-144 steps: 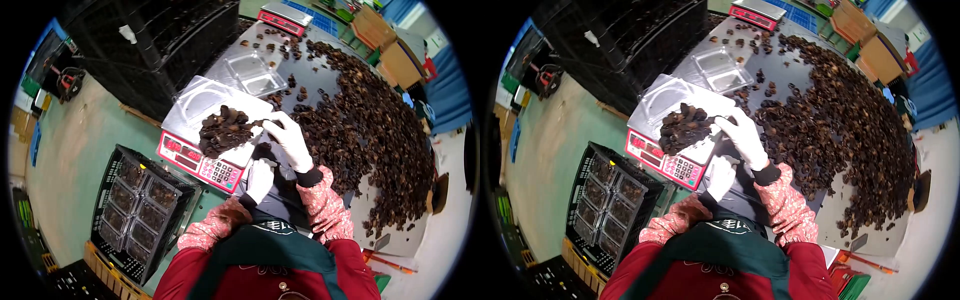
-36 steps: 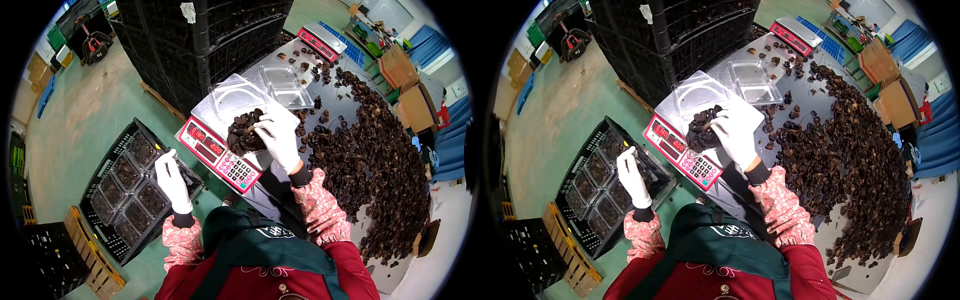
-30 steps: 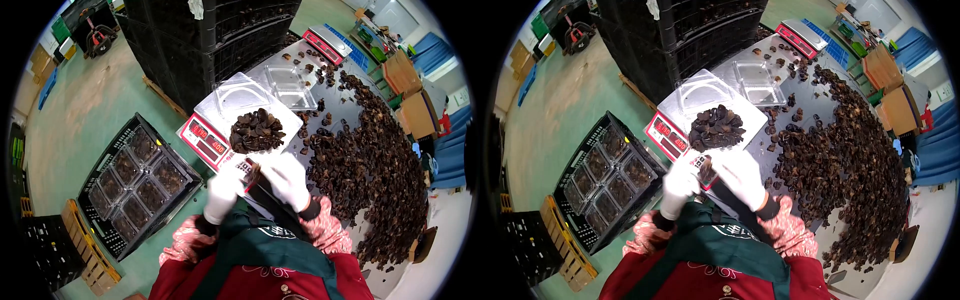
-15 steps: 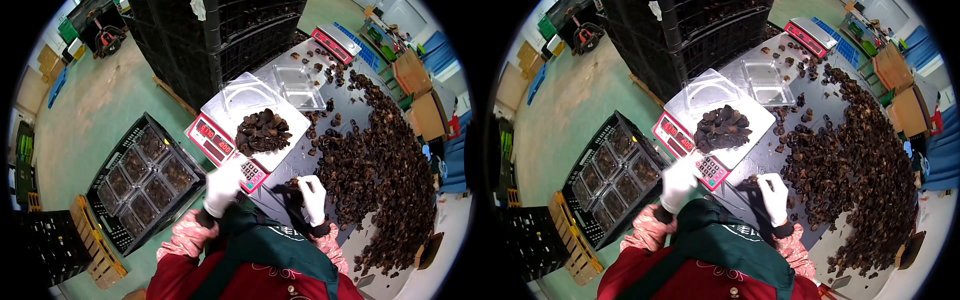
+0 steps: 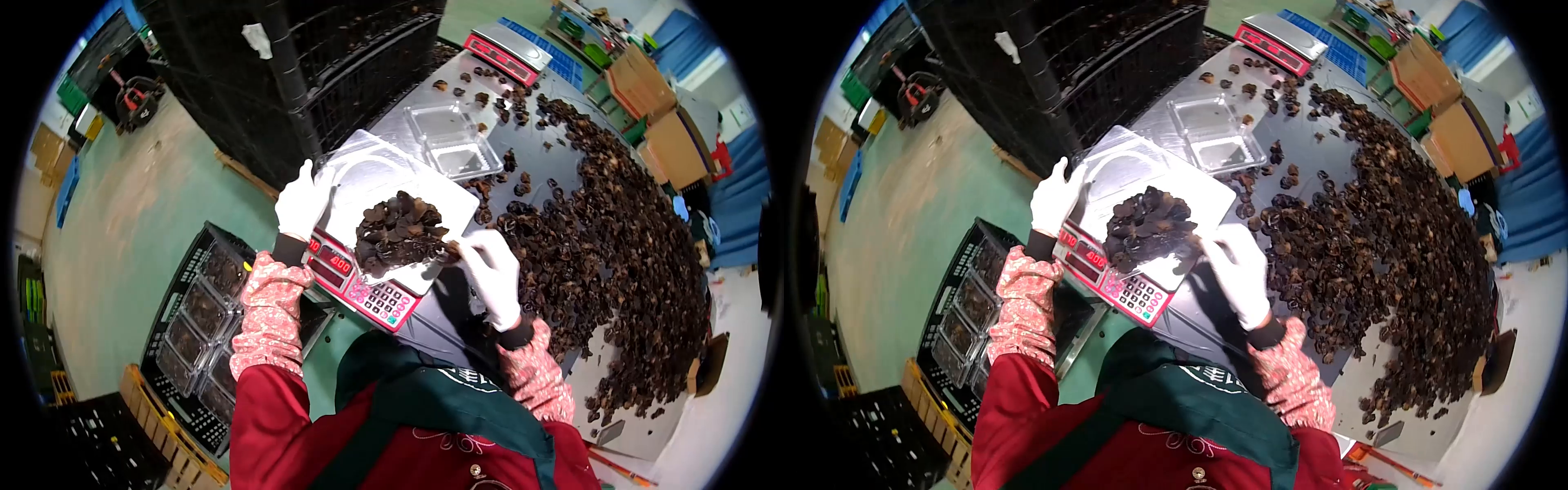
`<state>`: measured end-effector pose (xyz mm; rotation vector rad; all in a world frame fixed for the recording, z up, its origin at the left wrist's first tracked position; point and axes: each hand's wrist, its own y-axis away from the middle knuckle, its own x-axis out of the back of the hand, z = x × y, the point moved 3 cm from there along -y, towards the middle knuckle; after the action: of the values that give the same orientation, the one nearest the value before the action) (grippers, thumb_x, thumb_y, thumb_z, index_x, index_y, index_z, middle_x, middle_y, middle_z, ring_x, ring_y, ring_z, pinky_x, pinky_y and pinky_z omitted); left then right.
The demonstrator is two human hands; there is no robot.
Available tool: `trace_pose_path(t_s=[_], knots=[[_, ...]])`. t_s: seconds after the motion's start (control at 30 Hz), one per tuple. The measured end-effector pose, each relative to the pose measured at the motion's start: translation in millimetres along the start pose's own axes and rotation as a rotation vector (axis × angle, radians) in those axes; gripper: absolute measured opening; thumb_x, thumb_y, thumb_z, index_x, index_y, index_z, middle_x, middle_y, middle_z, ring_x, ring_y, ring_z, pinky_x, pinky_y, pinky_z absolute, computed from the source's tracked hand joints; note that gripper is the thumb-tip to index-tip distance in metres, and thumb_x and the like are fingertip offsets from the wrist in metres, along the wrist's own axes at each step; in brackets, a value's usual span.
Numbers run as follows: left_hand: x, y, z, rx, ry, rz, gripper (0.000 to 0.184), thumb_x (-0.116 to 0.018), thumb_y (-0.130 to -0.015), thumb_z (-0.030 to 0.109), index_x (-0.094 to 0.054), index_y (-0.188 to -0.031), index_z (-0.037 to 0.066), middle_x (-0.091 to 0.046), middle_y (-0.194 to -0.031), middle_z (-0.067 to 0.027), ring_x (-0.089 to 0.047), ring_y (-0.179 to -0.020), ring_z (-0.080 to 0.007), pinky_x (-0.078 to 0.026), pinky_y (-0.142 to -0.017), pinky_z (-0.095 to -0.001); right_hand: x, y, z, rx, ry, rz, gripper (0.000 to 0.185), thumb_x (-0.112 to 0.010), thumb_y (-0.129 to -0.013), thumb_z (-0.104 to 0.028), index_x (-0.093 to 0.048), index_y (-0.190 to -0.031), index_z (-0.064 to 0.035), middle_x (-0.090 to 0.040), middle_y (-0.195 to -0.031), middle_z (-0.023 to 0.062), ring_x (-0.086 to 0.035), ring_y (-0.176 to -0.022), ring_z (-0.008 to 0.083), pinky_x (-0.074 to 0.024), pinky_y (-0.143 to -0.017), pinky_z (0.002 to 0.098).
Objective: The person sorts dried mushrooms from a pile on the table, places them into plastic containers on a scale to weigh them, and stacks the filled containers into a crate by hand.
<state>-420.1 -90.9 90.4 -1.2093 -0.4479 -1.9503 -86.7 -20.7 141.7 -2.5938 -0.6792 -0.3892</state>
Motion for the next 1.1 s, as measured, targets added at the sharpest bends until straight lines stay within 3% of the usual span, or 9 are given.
trace_pose_path(t_s=[0.13, 0.23, 0.33, 0.43, 0.5, 0.6, 0.83, 0.93, 1.1], knots=[[-24.0, 0.8, 16.6, 0.016, -0.043, -0.073, 0.077, -0.058, -0.089, 0.05, -0.034, -0.15, 0.011, -0.07, -0.093, -0.0228, -0.068, -0.086, -0.0418, -0.053, -0.078, -0.0482, -41.2, -33.8, 3.2, 0.45, 0.434, -0.062, 0.014, -0.068, -0.087, -0.006, -0.071, -0.1, -0.0042, -0.065, -0.1, 0.0068, -0.059, -0.099, 0.0199, -0.0454, -0.085, 0.0324], [-26.6, 7.4, 15.0, -0.109, 0.304, 0.061, 0.074, -0.059, -0.094, 0.027, -0.021, -0.155, 0.009, -0.07, -0.085, -0.0119, -0.067, -0.067, -0.0278, -0.054, -0.068, -0.0387, -33.9, -35.4, 10.5, 0.315, 0.351, -0.008, 0.016, -0.067, -0.087, -0.007, -0.071, -0.102, -0.0046, -0.064, -0.108, 0.0084, -0.058, -0.103, 0.0212, -0.0446, -0.09, 0.0337], [-14.3, 29.4, 30.7, -0.105, 0.919, 0.072, 0.062, -0.05, -0.101, 0.016, -0.022, -0.155, 0.008, -0.068, -0.108, -0.0047, -0.064, -0.09, -0.0102, -0.051, -0.078, -0.0241, -12.9, -29.7, 51.3, 0.139, 0.197, 0.179, 0.015, -0.061, -0.093, -0.011, -0.07, -0.101, -0.0017, -0.063, -0.104, 0.0092, -0.061, -0.09, 0.0192, -0.0494, -0.079, 0.0283], [6.1, 58.1, 39.8, -0.193, 1.27, -0.024, 0.046, -0.037, -0.107, 0.033, -0.043, -0.144, 0.005, -0.056, -0.133, -0.009, -0.055, -0.118, -0.0168, -0.042, -0.102, -0.0327, 6.7, -42.4, 62.2, 0.145, 0.222, 0.234, 0.028, -0.055, -0.101, -0.024, -0.07, -0.093, -0.0008, -0.064, -0.089, 0.0062, -0.062, -0.074, 0.0114, -0.0506, -0.063, 0.022], [2.1, 94.3, 30.7, 0.113, 1.439, -0.197, 0.042, -0.032, -0.108, 0.033, -0.056, -0.126, 0.003, -0.055, -0.135, -0.0132, -0.045, -0.133, -0.0231, -0.032, -0.113, -0.0388, 9.1, -41.4, 80.9, -0.669, -0.2, -0.071, 0.044, -0.048, -0.103, -0.038, -0.069, -0.091, -0.0013, -0.066, -0.069, 0.0052, -0.058, -0.051, 0.0101, -0.0443, -0.047, 0.0238], [9.2, 148.7, 35.8, -0.464, 0.345, 0.238, 0.033, -0.06, -0.094, 0.016, -0.056, -0.125, 0.006, -0.051, -0.135, -0.017, -0.043, -0.13, -0.028, -0.034, -0.11, -0.039, 8.5, -34.6, 57.6, -0.71, -0.225, -0.28, 0.049, -0.046, -0.102, -0.042, -0.069, -0.087, -0.0025, -0.061, -0.058, 0.0003, -0.051, -0.041, 0.0064, -0.035, -0.036, 0.0201], [-21.6, 182.7, 17.0, 0.132, 0.935, -0.214, 0.063, -0.051, -0.101, 0.024, -0.023, -0.156, 0.012, -0.059, -0.073, -0.0018, -0.055, -0.058, -0.0101, -0.047, -0.055, -0.0251, -6.5, 3.2, 75.8, -0.642, -0.541, -0.487, 0.034, -0.057, -0.098, -0.037, -0.067, -0.096, -0.0042, -0.062, -0.071, -0.0008, -0.055, -0.054, 0.006, -0.0401, -0.047, 0.0196], [-32.6, 191.2, 13.5, 0.167, 1.564, -0.355, 0.063, -0.052, -0.101, 0.022, -0.023, -0.156, 0.012, -0.061, -0.075, -0.0019, -0.054, -0.055, -0.0075, -0.045, -0.048, -0.0214, -6.2, 14.8, 62.0, -0.669, -0.713, -0.579, 0.027, -0.055, -0.1, -0.029, -0.065, -0.096, -0.0042, -0.063, -0.078, 0.001, -0.056, -0.061, 0.0069, -0.0433, -0.053, 0.0215], [-42.1, 199.2, 13.8, 0.178, 1.594, -0.124, 0.05, -0.05, -0.1, 0.018, -0.036, -0.146, 0.001, -0.062, -0.074, -0.0032, -0.053, -0.053, -0.0073, -0.045, -0.049, -0.021, -24.3, 20.9, 64.5, -0.465, -0.614, -0.454, 0.024, -0.053, -0.1, -0.027, -0.061, -0.091, -0.0057, -0.059, -0.072, 0.0001, -0.051, -0.056, 0.0064, -0.0389, -0.05, 0.0208]])
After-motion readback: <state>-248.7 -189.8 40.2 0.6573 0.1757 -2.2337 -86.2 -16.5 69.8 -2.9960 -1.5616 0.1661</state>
